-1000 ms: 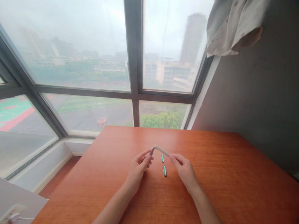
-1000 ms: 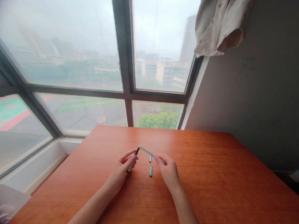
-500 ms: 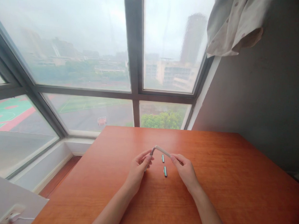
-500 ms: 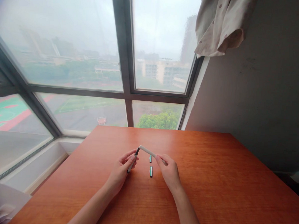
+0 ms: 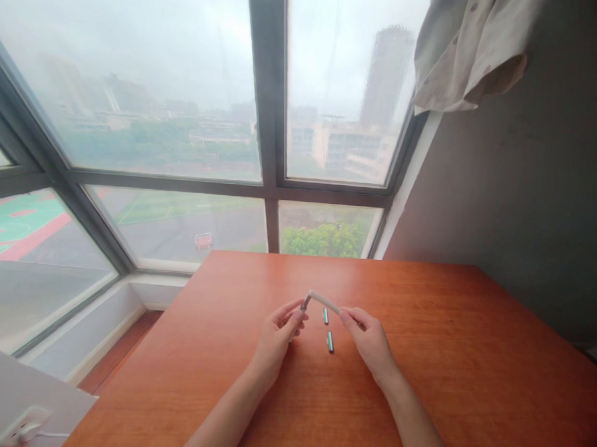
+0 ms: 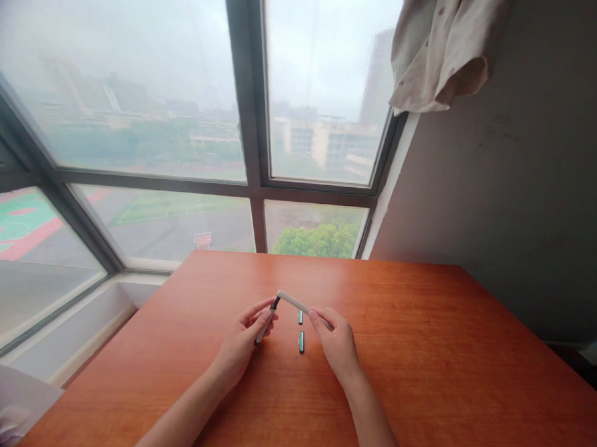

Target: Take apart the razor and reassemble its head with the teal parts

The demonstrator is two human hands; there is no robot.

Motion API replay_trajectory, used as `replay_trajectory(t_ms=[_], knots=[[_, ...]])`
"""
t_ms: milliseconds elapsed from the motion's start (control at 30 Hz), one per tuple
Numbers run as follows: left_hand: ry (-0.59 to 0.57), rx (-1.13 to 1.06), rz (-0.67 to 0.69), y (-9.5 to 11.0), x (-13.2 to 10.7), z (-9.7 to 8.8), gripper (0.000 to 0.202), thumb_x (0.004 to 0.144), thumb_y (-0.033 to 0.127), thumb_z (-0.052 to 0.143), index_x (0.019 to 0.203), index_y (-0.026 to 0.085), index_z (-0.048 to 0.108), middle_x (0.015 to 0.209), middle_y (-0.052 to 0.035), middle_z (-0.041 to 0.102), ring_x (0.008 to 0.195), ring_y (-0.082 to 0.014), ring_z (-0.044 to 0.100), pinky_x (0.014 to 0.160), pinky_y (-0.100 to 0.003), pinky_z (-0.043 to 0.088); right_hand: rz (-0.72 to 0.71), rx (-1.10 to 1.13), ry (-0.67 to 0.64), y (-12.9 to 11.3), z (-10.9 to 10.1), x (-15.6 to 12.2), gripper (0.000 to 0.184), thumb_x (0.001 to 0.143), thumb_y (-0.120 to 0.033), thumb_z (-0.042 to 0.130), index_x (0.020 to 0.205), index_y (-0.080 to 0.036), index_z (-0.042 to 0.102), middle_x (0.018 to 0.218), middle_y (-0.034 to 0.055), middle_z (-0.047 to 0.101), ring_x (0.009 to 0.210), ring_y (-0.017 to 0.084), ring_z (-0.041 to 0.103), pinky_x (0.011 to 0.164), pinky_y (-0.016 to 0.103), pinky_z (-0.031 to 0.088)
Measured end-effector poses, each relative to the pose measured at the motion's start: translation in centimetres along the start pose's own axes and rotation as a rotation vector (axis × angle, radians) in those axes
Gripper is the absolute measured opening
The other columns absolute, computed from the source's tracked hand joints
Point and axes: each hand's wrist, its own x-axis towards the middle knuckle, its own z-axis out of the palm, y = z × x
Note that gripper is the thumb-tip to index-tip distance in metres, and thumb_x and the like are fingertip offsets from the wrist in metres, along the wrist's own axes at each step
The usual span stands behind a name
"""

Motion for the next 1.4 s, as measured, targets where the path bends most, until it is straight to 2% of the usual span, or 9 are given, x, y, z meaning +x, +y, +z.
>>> replay_trajectory(t_ms=[767,1000,1267,1400], knots=[[-0.017,-0.081,0.008,-0.4,0.2,-0.5,0.053,0.064,0.042,0.077,0.109,0.015,0.068,0.081,-0.0103,0.068,0.062,-0.0123,0.053,0.057,-0.024,0.040,-0.011,-0.028,0.044,-0.4,-0.5,0.0,0.040,0.080,-0.053,0.056,0.091,-0.018,0.073,0.086,0.0077,0.071,0.083,0.024,0.061,0.071,0.031,0.046],[-0.052,-0.051,-0.001,-0.4,0.1,-0.4,0.051,0.065,0.042,0.076,0.108,0.016,0.069,0.081,-0.0100,0.069,0.061,-0.0121,0.053,0.057,-0.024,0.039,-0.037,-0.007,0.005,-0.7,-0.2,-0.2,0.038,0.081,-0.051,0.056,0.087,-0.017,0.073,0.082,0.0063,0.070,0.078,0.022,0.060,0.068,0.028,0.045],[-0.042,-0.087,0.011,-0.5,0.1,-0.5,0.047,0.068,0.039,0.075,0.108,0.018,0.068,0.080,-0.0080,0.068,0.062,-0.0110,0.053,0.059,-0.024,0.039,-0.017,-0.020,0.035,-0.7,-0.7,-0.1,0.036,0.082,-0.049,0.056,0.089,-0.018,0.073,0.087,0.0071,0.071,0.084,0.023,0.061,0.072,0.030,0.045],[-0.057,-0.085,0.003,-0.7,0.2,-0.5,0.046,0.068,0.038,0.076,0.108,0.016,0.068,0.080,-0.0088,0.068,0.062,-0.0112,0.053,0.059,-0.024,0.039,-0.025,0.005,0.007,-0.8,-0.5,-0.1,0.034,0.083,-0.047,0.055,0.090,-0.018,0.072,0.089,0.0067,0.070,0.084,0.023,0.061,0.072,0.029,0.045]])
